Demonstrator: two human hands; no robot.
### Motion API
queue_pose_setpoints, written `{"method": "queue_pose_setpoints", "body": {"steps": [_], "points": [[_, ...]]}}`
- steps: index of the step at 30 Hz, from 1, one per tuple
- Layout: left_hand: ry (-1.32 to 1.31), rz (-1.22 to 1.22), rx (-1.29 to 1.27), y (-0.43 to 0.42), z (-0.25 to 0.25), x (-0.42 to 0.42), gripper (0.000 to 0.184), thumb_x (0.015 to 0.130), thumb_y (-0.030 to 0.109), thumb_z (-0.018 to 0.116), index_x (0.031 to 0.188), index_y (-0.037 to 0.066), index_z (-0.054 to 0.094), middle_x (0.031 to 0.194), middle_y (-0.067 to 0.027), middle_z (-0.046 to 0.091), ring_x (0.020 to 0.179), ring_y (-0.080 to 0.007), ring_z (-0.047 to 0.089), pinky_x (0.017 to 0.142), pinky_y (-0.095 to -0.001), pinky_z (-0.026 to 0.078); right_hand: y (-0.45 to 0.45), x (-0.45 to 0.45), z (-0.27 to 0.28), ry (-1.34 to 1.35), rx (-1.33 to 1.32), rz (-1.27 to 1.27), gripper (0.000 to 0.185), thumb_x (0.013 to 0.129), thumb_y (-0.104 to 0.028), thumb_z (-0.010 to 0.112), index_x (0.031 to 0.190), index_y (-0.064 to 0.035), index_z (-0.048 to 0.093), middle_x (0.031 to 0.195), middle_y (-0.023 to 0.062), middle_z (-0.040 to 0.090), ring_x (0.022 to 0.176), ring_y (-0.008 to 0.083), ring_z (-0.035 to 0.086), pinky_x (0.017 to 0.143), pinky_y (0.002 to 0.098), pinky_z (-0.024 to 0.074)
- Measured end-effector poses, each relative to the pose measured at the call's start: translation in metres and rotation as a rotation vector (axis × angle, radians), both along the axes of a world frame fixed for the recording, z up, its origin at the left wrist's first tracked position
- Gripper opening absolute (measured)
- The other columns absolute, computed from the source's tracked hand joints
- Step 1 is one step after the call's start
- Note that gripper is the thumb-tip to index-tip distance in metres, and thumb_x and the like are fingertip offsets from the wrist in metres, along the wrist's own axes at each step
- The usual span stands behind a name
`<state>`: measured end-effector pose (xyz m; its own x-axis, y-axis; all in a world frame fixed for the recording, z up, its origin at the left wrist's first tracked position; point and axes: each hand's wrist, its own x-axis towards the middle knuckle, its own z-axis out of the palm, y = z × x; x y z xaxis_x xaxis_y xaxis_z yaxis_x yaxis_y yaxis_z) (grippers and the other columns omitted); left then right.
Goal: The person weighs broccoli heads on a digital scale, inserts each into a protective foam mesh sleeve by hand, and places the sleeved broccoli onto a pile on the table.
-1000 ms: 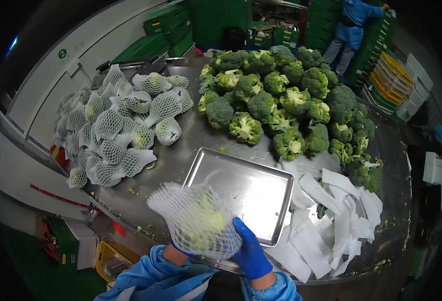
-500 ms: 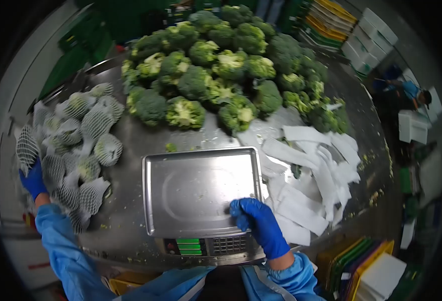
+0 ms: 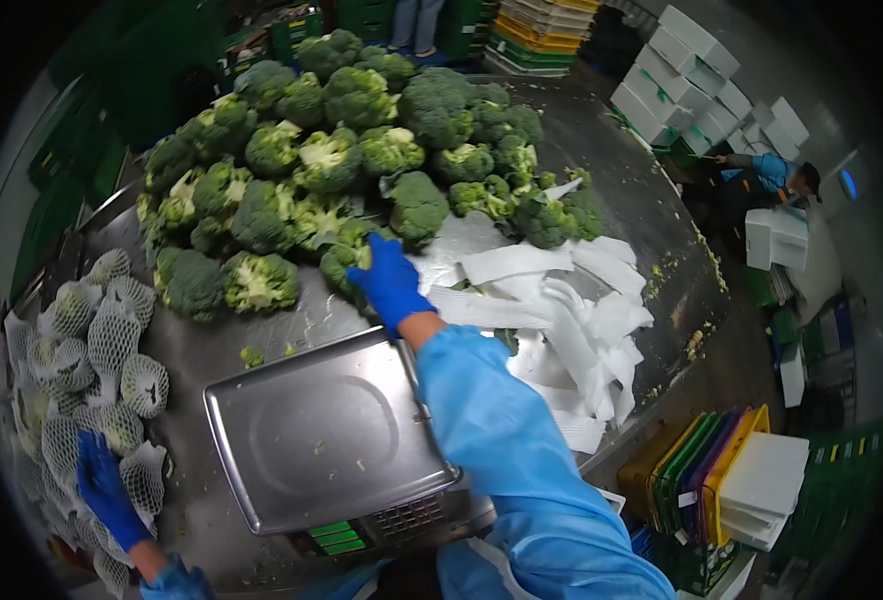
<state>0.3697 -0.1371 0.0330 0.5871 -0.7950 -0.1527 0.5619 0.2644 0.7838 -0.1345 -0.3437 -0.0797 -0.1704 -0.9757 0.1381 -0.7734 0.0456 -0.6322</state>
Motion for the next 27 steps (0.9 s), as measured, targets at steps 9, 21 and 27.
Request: {"method": "queue_pose_setpoints", "body": {"steps": [9, 21, 27], "points": [[-0.466, -0.512, 0.035, -0.006, -0.001, -0.158, 0.051, 0.091, 0.024, 0.043, 0.133, -0.003, 0.033, 0.126, -0.0213, 0.045, 0.1, -0.0244, 0.058, 0.07, -0.0271, 0.053, 0.027, -0.019, 0.038, -0.332, -0.329, 0.154, 0.047, 0.067, -0.024, 0.074, 0.107, -0.0076, 0.056, 0.097, 0.0159, 0.056, 0.092, 0.0314, 0.057, 0.079, 0.0383, 0.0462], [-0.653, -0.581, -0.042, 0.022, -0.017, -0.306, 0.098, 0.062, 0.042, 0.076, 0.137, 0.001, 0.029, 0.139, -0.0126, 0.034, 0.124, -0.0267, 0.039, 0.102, -0.0387, 0.034, 0.235, 0.016, 0.069, -0.953, 0.028, 0.54, 0.052, 0.078, -0.016, 0.066, 0.125, -0.0091, 0.044, 0.122, 0.0145, 0.047, 0.11, 0.0315, 0.051, 0.092, 0.0355, 0.0419], [-1.079, -0.405, -0.09, 0.041, -0.032, -0.324, 0.093, 0.06, 0.029, 0.077, 0.135, 0.001, 0.032, 0.136, -0.012, 0.036, 0.124, -0.0262, 0.038, 0.104, -0.0388, 0.03, 0.271, -0.065, 0.067, -0.591, -0.169, 0.099, 0.039, 0.083, -0.014, 0.061, 0.12, -0.0108, 0.052, 0.113, 0.0118, 0.058, 0.107, 0.0266, 0.055, 0.089, 0.0336, 0.0442]]}}
